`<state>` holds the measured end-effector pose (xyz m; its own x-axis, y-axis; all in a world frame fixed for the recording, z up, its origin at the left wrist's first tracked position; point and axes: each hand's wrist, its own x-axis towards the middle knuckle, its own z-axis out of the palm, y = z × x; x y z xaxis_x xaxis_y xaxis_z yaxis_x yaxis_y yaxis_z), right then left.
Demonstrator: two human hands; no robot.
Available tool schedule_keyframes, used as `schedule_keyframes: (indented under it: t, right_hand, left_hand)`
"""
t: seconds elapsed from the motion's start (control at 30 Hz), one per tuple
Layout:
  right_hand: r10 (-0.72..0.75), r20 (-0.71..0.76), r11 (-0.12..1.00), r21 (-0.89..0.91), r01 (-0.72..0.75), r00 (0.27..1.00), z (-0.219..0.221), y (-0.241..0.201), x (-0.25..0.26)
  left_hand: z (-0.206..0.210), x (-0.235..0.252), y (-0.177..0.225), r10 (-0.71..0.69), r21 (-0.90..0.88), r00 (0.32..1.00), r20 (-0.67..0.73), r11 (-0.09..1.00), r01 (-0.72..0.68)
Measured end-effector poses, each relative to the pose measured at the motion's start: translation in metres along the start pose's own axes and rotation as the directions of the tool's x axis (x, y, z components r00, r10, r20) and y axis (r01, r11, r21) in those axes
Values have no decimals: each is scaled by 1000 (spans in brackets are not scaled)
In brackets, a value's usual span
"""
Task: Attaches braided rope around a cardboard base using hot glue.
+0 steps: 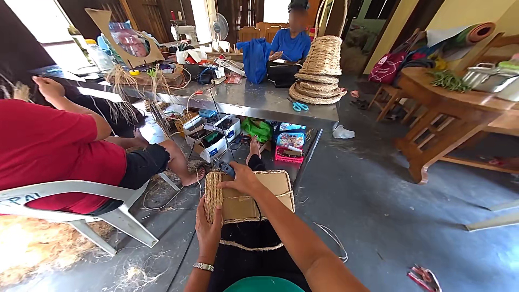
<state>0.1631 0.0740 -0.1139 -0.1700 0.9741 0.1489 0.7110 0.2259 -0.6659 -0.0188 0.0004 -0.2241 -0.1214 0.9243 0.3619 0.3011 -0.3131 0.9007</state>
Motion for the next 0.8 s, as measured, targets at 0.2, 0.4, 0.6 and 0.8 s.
schedule_keyframes:
  t: [0.2, 0.4, 0.6, 0.8]
  right_hand:
    - [5, -11, 1000, -7, -5, 1000, 2, 0, -1]
    - [18, -9, 1000, 2, -18, 1000, 4, -1, -1]
    - [28, 2, 1000, -10, -28, 1000, 4, -1, 2]
    - [31, 6, 999, -19, -31, 1000, 3, -2, 2]
  left_hand:
    - [6, 0, 1, 14, 21, 999, -51, 1000, -13]
    - [5, 0, -3, 62, 48, 997, -46, 997, -60]
    - [5, 1, -5, 93, 101, 995, -41, 991, -88]
    - [6, 0, -1, 73, 148, 996, -44, 987, -66]
